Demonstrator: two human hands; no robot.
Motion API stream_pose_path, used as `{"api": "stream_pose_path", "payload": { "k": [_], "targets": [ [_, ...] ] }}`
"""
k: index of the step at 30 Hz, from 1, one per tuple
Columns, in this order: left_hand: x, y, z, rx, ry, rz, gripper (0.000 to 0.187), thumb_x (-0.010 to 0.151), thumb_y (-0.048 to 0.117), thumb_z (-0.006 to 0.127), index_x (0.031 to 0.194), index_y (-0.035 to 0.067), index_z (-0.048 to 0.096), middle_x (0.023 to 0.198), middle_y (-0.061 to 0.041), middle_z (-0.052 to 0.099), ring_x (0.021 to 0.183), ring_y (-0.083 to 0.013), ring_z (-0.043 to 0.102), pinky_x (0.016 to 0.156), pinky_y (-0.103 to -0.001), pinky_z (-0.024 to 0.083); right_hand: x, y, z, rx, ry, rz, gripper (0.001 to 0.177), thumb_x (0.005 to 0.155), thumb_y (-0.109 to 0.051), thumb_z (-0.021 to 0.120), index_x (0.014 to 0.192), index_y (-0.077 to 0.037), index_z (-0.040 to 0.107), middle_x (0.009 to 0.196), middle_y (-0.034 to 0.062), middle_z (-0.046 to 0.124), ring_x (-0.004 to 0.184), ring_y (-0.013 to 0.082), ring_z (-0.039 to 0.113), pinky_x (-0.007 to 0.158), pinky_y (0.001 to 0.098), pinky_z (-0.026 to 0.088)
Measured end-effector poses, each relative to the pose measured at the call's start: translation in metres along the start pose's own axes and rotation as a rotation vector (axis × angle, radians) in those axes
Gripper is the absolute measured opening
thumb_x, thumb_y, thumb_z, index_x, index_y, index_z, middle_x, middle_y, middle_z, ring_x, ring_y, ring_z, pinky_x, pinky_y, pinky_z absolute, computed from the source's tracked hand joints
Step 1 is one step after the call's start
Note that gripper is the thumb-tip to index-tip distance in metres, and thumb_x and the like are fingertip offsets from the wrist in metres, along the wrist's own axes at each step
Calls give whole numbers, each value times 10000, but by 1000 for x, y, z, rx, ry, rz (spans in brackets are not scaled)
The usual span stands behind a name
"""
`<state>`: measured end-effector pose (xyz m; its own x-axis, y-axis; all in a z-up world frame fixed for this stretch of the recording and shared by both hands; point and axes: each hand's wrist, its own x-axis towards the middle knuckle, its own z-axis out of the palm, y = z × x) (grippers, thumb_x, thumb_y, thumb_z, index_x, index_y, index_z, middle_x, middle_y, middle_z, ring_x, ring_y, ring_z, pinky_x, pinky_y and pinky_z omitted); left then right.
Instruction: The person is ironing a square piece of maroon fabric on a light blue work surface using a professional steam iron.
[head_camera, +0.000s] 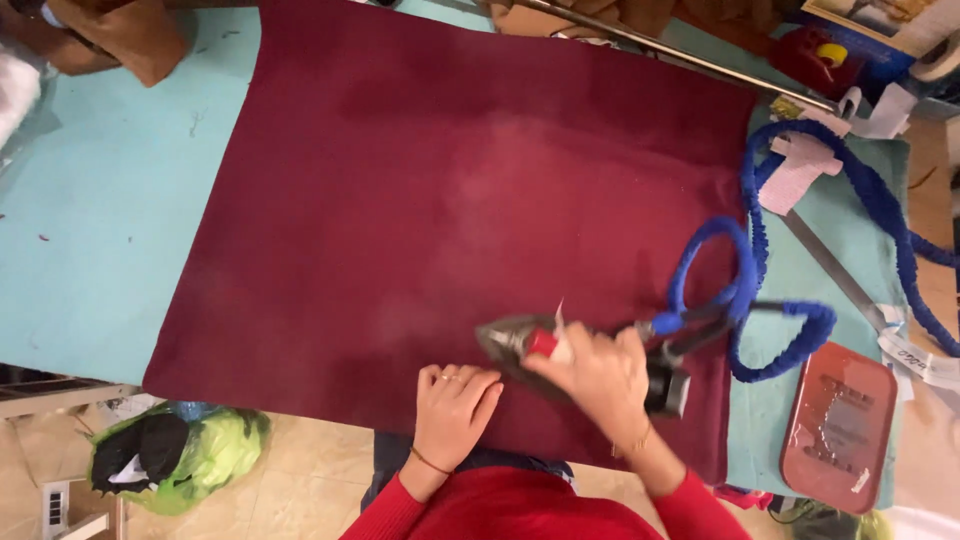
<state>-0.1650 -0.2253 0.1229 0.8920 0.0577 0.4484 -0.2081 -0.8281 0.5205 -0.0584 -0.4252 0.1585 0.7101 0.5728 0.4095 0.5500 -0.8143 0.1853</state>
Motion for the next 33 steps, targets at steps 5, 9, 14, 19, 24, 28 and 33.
{"api": "stream_pose_path", "payload": {
  "k": [5, 9, 14, 19, 24, 28, 33],
  "targets": [
    [-35, -23, 44, 97, -265, -21, 279, 911, 329, 702, 1152, 191, 719, 1306, -37, 628, 1131, -267, 569, 853, -462, 409, 76, 63, 55, -205, 35, -117, 565, 921, -812, 552, 799, -265, 616, 592, -26, 539, 451, 208, 516, 631, 387, 410],
    [-53, -33, 52, 169, -409, 48, 609, 783, 329, 840, 1327, 143, 639, 1542, -158, 473, 1296, -316, 493, 941, -477, 429, 136, 125, 127, -218, 193, -25, 692, 896, -893, 657, 774, -212, 646, 569, 18, 554, 507, 295, 570, 539, 408, 455],
    [-63, -31, 40, 96, -444, 36, 652, 816, 254, 813, 1407, 115, 576, 1613, -161, 389, 1427, -328, 421, 1084, -494, 383, 179, 162, 170, -216, 122, -14, 693, 983, -881, 596, 764, -225, 633, 557, -27, 603, 481, 253, 512, 537, 365, 411],
    [-66, -27, 43, 109, -407, 57, 668, 818, 228, 807, 1426, 97, 561, 1620, -178, 376, 1454, -344, 401, 1143, -505, 359, 185, 162, 165, -54, -90, 87, 748, 1006, -893, 512, 800, -183, 626, 593, 0, 652, 558, 290, 539, 595, 399, 412],
    [-63, -21, 48, 148, -398, 66, 498, 836, 312, 790, 1297, 171, 665, 1541, -113, 493, 1381, -417, 452, 1086, -577, 375, 152, 126, 124, -204, 116, -110, 571, 1001, -790, 588, 866, -240, 660, 707, -42, 662, 570, 267, 646, 618, 407, 449],
    [-61, -25, 47, 142, -322, 13, 369, 892, 313, 741, 1244, 207, 711, 1474, -81, 587, 1337, -311, 545, 1048, -492, 410, 93, 71, 71, -169, 34, -207, 599, 938, -810, 564, 956, -223, 679, 692, -30, 626, 555, 230, 654, 672, 409, 461],
    [-48, -42, 20, 112, -93, -165, 141, 924, 271, 706, 1039, 200, 745, 1005, 52, 745, 926, -160, 692, 860, -369, 454, 41, 2, 12, 66, -9, -186, 665, 784, -848, 653, 933, -202, 701, 493, 7, 534, 453, 251, 533, 606, 397, 463]
  ]
}}
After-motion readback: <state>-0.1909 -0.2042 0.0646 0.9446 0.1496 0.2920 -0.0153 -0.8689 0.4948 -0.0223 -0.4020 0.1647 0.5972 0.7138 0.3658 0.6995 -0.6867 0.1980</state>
